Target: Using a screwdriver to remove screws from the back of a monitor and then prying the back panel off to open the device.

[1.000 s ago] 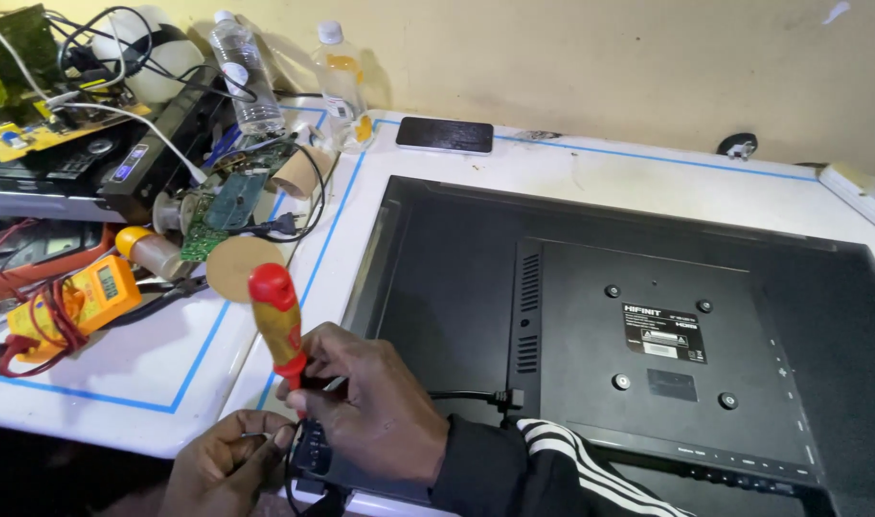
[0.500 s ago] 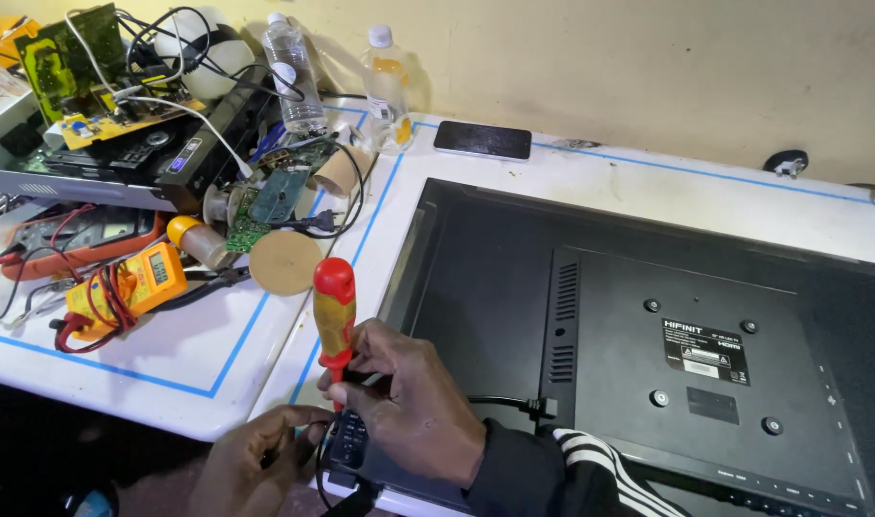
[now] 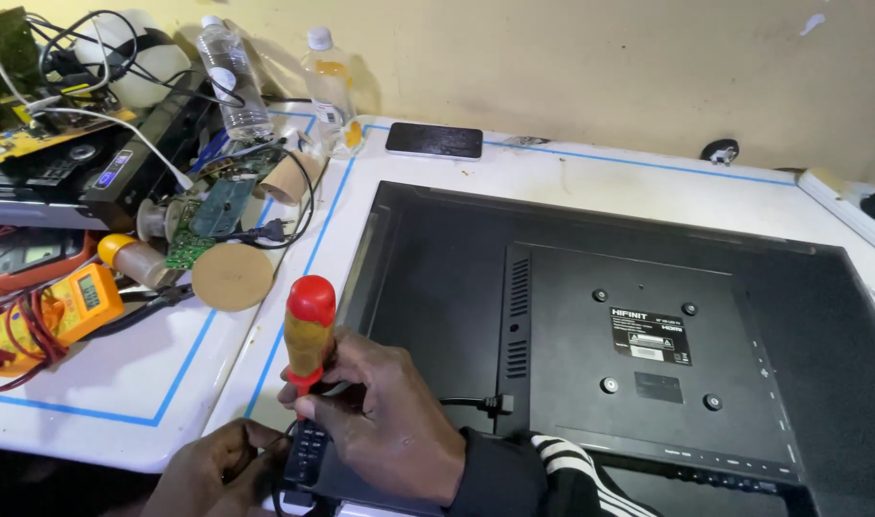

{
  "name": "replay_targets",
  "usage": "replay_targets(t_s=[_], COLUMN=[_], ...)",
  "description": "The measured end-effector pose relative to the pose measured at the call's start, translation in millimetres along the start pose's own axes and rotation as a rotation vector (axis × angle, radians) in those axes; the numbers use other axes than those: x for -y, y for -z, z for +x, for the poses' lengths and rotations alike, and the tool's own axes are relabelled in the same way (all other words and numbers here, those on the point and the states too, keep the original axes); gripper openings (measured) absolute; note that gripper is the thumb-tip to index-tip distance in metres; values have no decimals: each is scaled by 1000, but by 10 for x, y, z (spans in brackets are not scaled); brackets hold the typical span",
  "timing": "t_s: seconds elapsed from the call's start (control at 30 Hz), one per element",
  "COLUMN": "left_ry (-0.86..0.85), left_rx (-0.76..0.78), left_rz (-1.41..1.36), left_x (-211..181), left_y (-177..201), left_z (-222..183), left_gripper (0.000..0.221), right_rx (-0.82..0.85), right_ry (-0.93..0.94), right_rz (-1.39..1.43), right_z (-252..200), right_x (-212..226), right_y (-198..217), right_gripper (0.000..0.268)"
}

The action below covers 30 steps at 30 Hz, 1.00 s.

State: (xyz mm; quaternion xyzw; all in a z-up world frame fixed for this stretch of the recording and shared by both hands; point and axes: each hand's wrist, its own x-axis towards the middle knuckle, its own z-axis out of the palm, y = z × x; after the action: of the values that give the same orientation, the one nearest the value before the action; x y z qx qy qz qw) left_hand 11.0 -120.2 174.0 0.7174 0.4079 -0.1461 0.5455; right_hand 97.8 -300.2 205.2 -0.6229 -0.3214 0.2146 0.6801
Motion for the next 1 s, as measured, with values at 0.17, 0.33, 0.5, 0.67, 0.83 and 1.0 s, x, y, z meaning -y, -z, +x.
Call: replay_targets(t_s=[0.17, 0.33, 0.5, 0.67, 0.83, 1.0], left_ry=[29, 90, 145, 63, 88, 98], left_rx=[-125, -40, -15, -38, -139, -288], left_rz=[283, 238, 390, 568, 489, 720], left_x=[-95, -34, -70, -18, 42, 390], left_y=[-2, 61, 32, 27, 1, -33], left_z=[-28, 185, 223, 196, 87, 330], left_gripper=[18, 18, 23, 20, 31, 48], right_rx=[-69, -157, -256, -412, -598, -774], right_ry=[15, 144, 179, 228, 139, -21], right_rz=[30, 28, 5, 32, -25, 2], right_z=[-102, -211, -373, -560, -660, -681], right_x=[115, 184, 255, 307, 349, 374], right_y=[198, 566, 982, 1323, 1727, 1940], right_gripper=[22, 18, 29, 24, 32, 34])
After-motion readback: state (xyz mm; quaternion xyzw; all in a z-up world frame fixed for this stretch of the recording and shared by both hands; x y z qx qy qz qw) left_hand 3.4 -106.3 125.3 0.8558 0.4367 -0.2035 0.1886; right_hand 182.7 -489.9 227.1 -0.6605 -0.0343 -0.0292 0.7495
